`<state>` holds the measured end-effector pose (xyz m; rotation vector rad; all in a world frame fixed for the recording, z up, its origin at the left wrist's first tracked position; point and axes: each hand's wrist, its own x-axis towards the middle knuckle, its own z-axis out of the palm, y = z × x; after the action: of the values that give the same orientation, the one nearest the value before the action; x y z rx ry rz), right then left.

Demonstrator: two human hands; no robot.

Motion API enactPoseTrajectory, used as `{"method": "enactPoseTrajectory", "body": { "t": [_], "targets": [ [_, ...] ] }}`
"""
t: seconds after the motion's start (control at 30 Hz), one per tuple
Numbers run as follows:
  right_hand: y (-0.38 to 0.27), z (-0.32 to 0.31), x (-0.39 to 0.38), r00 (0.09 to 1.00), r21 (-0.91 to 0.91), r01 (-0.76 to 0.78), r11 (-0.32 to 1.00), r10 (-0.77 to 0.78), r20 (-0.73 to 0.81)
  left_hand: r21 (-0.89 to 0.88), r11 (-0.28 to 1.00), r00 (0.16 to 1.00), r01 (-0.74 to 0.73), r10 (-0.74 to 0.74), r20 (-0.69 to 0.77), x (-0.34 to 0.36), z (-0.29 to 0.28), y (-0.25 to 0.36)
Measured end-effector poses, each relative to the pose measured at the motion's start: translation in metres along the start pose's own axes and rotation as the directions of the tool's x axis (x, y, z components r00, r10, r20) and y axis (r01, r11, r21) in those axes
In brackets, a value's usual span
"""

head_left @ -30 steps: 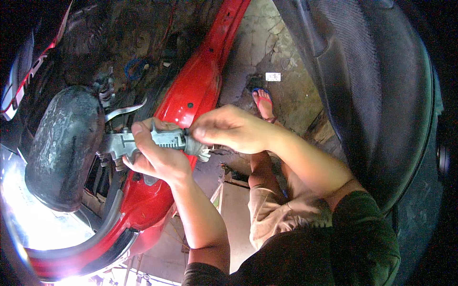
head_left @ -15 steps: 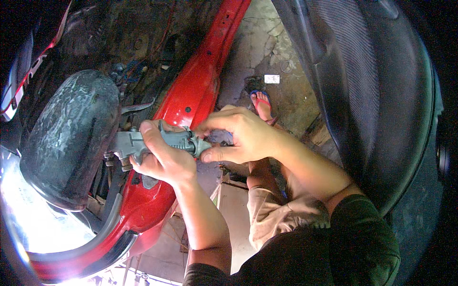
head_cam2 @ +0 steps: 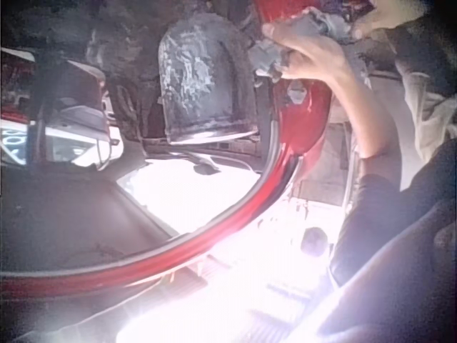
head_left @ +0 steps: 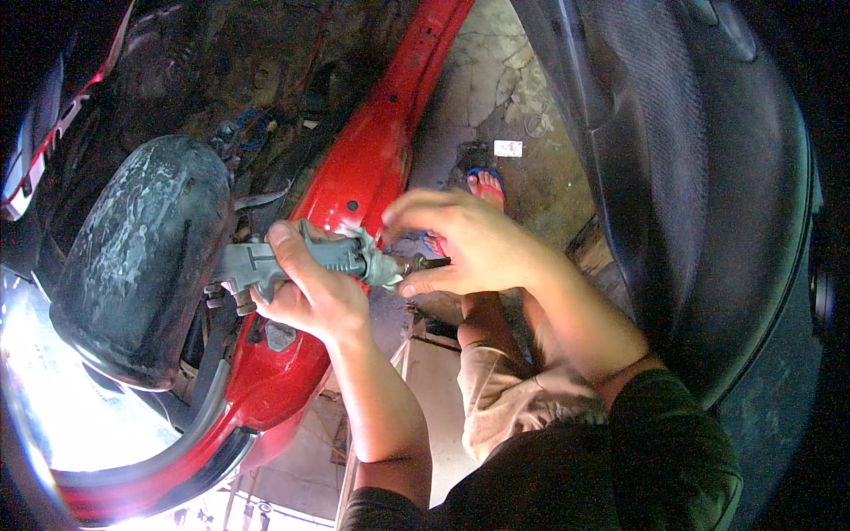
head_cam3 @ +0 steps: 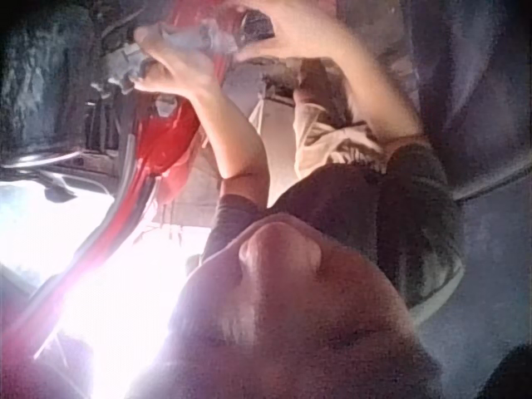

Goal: The person pours liquid from a blue can into a black paint can, then transfers the contents into a larger bucket. They then walk to a red car and connect a spray gun to an air hose.

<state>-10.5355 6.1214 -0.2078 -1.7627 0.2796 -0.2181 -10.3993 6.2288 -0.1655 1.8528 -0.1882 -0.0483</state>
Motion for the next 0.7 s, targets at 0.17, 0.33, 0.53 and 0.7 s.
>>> {"method": "enactPoseTrajectory", "body": {
  "t": [0.17, 0.33, 0.53, 0.7],
  "targets": [
    [-0.016, 0.004, -0.002, 0.994, 0.028, -0.108, 0.994, 0.109, -0.028, 0.077, 0.997, 0.999, 0.028, -0.031, 0.038, 0.001, 0.001, -0.002],
    [-0.024, 0.012, -0.001, 0.969, 0.04, -0.22, 0.975, 0.223, -0.105, 0.066, 0.996, 0.994, 0.065, -0.071, 0.08, 0.0, 0.003, 0.005],
    [0.011, 0.017, 0.03, 0.99, -0.323, -0.068, 0.944, 0.024, -0.138, 0.281, 0.954, 0.893, -0.101, -0.037, 0.449, -0.027, 0.021, -0.034],
    [0.051, -0.005, 0.025, 0.934, -0.132, -0.276, 0.952, 0.233, -0.272, 0.323, 0.945, 0.816, -0.041, -0.155, 0.557, -0.037, 0.044, -0.043]
  ]
}}
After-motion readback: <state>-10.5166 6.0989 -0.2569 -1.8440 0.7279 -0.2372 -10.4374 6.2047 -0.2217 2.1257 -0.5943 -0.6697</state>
